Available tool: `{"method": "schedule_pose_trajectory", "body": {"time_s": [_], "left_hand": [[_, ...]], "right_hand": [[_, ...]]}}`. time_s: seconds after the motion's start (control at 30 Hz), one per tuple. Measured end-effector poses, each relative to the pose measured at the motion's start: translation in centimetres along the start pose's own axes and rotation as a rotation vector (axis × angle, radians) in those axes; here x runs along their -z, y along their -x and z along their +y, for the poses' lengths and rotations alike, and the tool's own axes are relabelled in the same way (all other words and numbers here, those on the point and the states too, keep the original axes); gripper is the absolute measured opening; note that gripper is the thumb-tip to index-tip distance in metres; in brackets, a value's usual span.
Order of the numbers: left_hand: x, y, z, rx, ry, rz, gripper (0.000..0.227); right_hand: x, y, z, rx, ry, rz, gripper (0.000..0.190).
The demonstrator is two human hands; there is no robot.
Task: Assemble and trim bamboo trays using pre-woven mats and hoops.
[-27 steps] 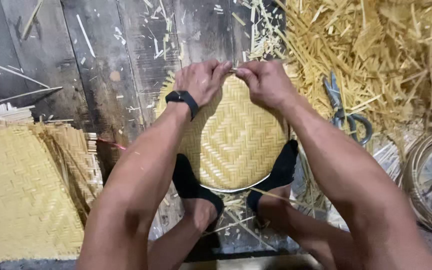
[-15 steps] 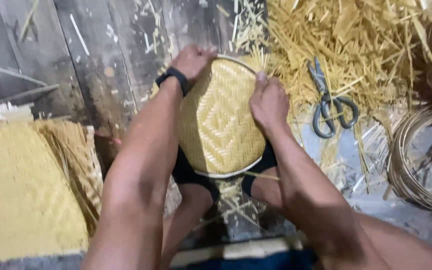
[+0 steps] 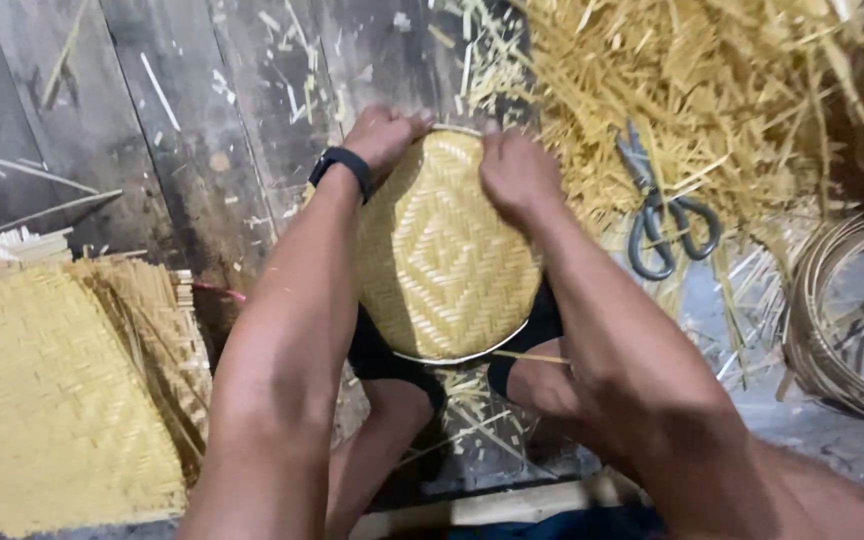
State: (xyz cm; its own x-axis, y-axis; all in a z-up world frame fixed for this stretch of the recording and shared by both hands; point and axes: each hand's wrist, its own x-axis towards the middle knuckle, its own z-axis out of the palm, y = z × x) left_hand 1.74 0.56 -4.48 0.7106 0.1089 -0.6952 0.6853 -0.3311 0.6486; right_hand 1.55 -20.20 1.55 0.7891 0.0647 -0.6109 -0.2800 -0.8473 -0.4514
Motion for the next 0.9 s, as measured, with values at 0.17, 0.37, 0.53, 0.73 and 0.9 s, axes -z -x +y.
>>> {"method": "schedule_pose_trajectory", "body": {"time_s": [0.17,0.37,0.53,0.73,0.9], "left_hand": [[0.0,-0.1,0.0,-0.072,0.020,0.021,0.041],[0.5,0.0,-2.7,-0.128,-0.070,0.049,0.041],[0.5,7.5,-4.8,-0.503,-0.090,0.969,0.043],[-0.5,8.7,-10.0,-0.017,-0.240,0.623,0.069],[0.2,5.4,-11.2,0.063,-0.125,0.568,0.083]], "right_hand": [[-0.5,-2.2,1.9,0.074,0.022,-0.084,0.065],[-4.5,-4.2,-2.7,0.689,0.016,0.213,0.050],[-6.7,-4.3,-8.0,0.820,0.171,0.027,0.053],[-4.0,-1.3,-12.1,0.660,0.774,-0.302,0.079],[-5.3,-3.1,-12.4,0.558,0.863,-0.395,0.088]]}}
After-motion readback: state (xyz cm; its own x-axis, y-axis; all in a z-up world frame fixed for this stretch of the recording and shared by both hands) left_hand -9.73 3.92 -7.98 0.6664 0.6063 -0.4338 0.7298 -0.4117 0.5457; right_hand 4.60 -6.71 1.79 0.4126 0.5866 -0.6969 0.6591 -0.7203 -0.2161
